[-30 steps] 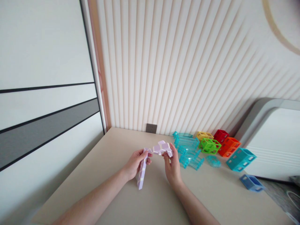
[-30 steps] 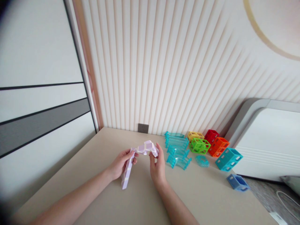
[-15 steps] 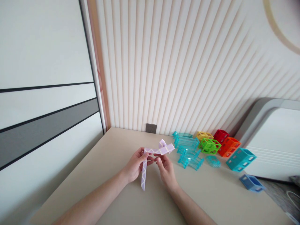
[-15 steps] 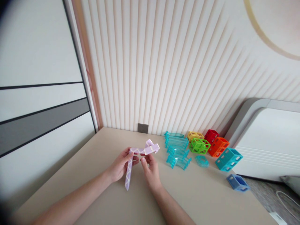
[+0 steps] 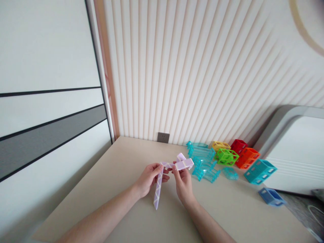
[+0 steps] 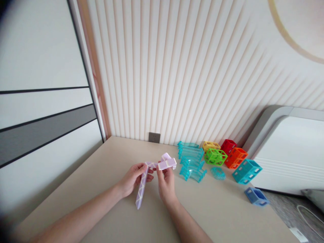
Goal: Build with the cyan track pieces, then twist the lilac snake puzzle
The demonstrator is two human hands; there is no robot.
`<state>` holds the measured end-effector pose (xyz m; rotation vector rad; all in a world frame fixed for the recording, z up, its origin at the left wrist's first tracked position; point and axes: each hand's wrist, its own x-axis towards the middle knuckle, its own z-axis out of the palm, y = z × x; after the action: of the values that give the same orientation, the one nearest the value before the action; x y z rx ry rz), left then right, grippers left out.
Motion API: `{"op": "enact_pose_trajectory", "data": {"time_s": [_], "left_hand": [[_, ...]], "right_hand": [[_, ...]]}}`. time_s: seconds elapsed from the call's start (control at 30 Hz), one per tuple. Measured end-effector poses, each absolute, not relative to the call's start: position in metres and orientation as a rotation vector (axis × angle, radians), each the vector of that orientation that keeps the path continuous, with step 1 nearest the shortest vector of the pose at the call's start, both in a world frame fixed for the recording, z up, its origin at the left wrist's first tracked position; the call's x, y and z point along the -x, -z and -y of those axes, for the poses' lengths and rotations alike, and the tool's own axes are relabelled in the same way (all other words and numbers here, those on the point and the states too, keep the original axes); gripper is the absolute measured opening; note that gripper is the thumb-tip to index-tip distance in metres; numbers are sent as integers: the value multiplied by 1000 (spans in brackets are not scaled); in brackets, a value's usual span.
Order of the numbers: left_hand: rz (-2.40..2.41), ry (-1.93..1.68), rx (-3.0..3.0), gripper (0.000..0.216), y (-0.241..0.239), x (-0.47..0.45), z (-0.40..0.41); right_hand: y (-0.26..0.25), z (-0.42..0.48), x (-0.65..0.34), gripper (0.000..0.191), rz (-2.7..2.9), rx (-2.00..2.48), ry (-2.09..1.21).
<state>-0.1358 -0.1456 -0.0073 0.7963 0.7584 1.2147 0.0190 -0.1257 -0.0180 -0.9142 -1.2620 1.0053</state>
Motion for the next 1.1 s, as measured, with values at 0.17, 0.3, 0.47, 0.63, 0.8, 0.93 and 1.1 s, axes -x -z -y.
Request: {"op": "enact_pose_trajectory", "data": {"time_s": [0.17, 0.3, 0.47, 0.63, 0.8, 0.93, 1.1], "left_hand": [[-707, -1163, -776, 41, 9, 136, 147], [-662, -1127, -729, 42, 9, 136, 148], [-620, -1053, -761, 43, 6, 138, 151], [-574, -995, -791, 42, 4, 142, 152], [-548, -928, -847, 46, 3, 147, 152], [-523, -823, -930, 54, 4, 150, 154], [-507, -729, -980, 57, 2, 156, 153]], "right_hand": [[20, 122, -22, 43, 1270, 893, -1033], [18, 121, -26, 48, 1296, 886, -1016], [15, 122, -30, 45, 1366, 896, -966], [19, 123, -31, 43, 1364, 866, -999], [26, 122, -29, 42, 1348, 785, -1058], [27, 118, -32, 46, 1377, 793, -1029], [22, 120, -33, 45, 1408, 772, -1081]]}}
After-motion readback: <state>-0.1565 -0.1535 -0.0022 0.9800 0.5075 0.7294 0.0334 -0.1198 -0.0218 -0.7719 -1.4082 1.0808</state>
